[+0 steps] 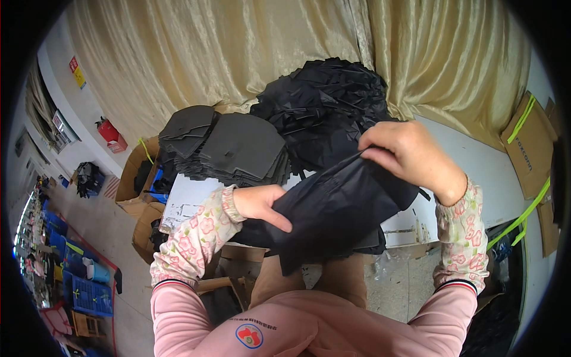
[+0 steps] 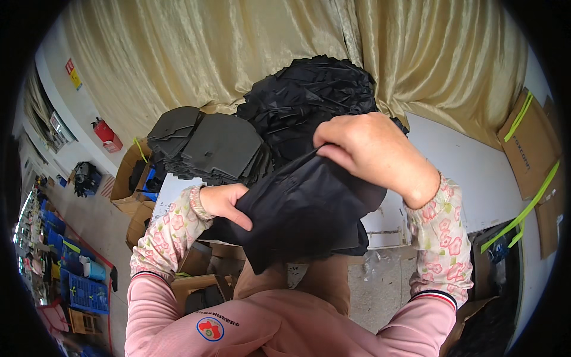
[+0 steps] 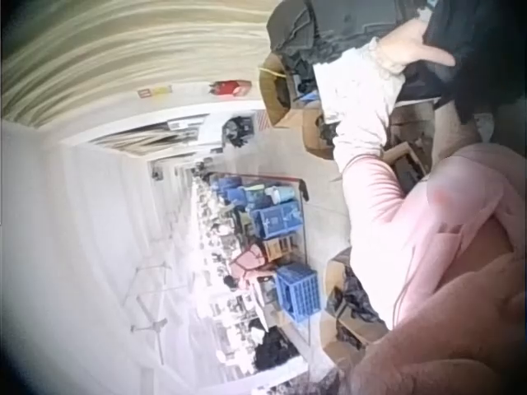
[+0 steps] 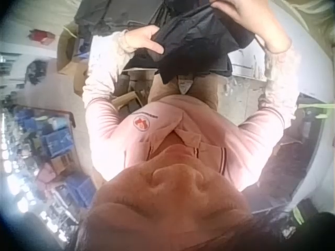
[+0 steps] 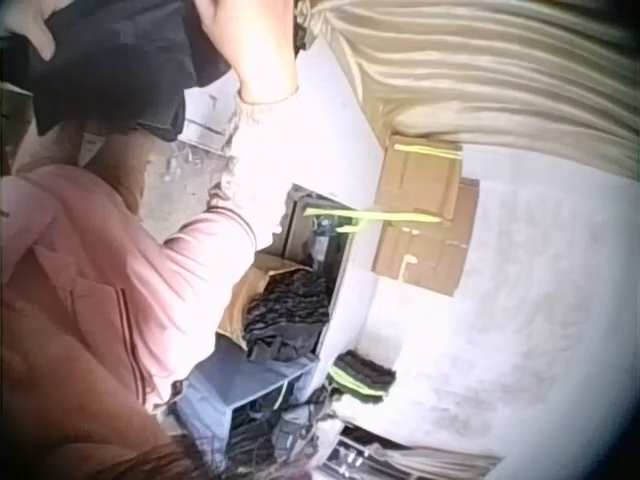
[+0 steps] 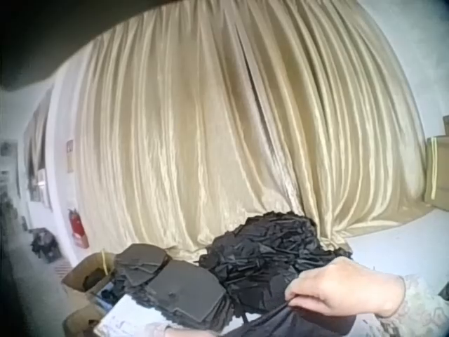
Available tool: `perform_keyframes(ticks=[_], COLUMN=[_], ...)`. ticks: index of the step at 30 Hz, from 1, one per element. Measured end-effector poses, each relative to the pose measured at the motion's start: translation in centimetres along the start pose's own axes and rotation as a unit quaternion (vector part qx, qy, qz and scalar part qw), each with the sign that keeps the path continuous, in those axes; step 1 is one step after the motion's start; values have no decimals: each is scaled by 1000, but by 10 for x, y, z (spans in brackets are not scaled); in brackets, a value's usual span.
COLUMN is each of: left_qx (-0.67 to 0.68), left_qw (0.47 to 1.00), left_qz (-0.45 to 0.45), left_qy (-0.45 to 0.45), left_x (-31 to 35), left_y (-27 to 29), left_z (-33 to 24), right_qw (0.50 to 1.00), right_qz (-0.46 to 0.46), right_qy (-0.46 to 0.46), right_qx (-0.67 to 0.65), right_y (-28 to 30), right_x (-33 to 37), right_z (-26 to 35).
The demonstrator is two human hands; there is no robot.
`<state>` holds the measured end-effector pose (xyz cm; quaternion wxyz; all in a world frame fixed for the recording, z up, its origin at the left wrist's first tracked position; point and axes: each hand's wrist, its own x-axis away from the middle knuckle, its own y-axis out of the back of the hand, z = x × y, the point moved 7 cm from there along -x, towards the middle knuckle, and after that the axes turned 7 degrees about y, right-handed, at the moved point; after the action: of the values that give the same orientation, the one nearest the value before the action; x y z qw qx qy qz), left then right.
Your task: Organizing, stacking, and sorting black fabric components on a workbench in a manufacturing setting.
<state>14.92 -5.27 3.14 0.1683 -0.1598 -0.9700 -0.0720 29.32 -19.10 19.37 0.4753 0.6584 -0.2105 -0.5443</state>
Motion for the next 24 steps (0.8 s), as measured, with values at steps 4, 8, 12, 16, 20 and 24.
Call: perform_keyframes(ticks=[4,8,12,16,20,24], left_qx=[-30,-84,-232,-255,-248,-253], left_qw=[998,975,874,750,687,687], left_qz=[-47,-187,-417,-608,-683,-680], left_qy=[38,83,99,47,-3,-26], left_x=[25,63,116,158,172,157], left_y=[23,62,105,101,76,57], left_z=[35,78,113,113,145,202], right_qw=[998,993,990,988,992,992], right_qz=[-16,-13,-10,-39,-45,18], right_qy=[-51,-117,-140,-149,-116,-121], right_qx=[34,10,-4,-26,-6,9], right_y=[-5,-36,-76,-90,-102,-132], right_x=[26,59,89,102,118,149], right_z=[-30,-62,-81,-74,-47,-22])
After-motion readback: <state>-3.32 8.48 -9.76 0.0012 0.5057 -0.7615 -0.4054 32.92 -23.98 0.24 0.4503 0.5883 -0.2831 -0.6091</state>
